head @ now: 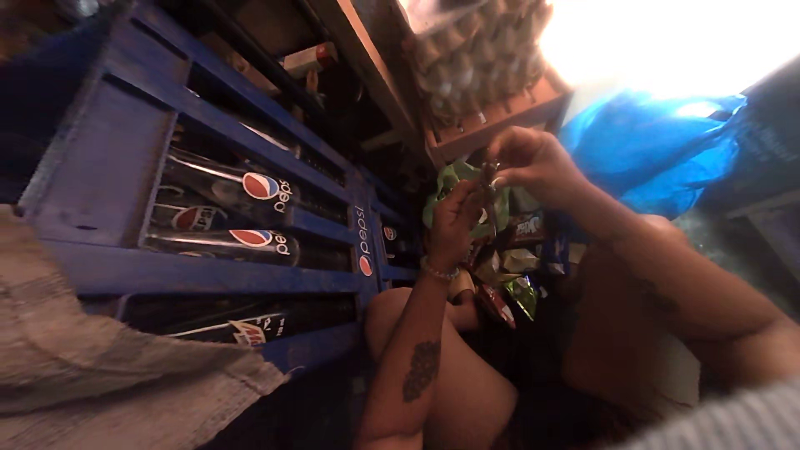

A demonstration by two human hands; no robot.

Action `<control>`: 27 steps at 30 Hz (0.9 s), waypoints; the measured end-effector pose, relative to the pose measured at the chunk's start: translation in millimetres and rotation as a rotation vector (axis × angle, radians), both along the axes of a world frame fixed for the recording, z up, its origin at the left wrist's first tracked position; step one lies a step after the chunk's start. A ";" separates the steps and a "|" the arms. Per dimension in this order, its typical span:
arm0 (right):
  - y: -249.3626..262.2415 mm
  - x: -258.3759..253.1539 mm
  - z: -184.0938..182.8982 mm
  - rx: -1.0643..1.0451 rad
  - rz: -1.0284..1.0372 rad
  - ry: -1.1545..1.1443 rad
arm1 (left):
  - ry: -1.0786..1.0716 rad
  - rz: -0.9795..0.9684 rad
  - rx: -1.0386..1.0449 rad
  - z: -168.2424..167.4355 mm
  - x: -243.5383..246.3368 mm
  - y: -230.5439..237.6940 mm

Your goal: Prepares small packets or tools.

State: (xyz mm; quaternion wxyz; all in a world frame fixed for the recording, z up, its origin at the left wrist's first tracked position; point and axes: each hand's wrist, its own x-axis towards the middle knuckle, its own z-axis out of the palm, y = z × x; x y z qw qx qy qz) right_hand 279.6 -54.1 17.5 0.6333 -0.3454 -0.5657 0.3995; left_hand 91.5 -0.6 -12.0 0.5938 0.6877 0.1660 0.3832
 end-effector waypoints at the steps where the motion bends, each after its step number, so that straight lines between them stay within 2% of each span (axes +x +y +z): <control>1: -0.1 -0.9 0.2 0.004 -0.006 0.003 | -0.004 -0.002 -0.006 0.9 0.1 -0.1; 20: 4.9 -6.7 -15.9 0.070 0.106 0.169 | -0.035 -0.006 0.018 -1.3 -1.6 0.9; 27: 3.9 -6.0 -15.4 0.103 0.085 0.126 | -0.020 0.007 0.057 0.2 -0.8 1.0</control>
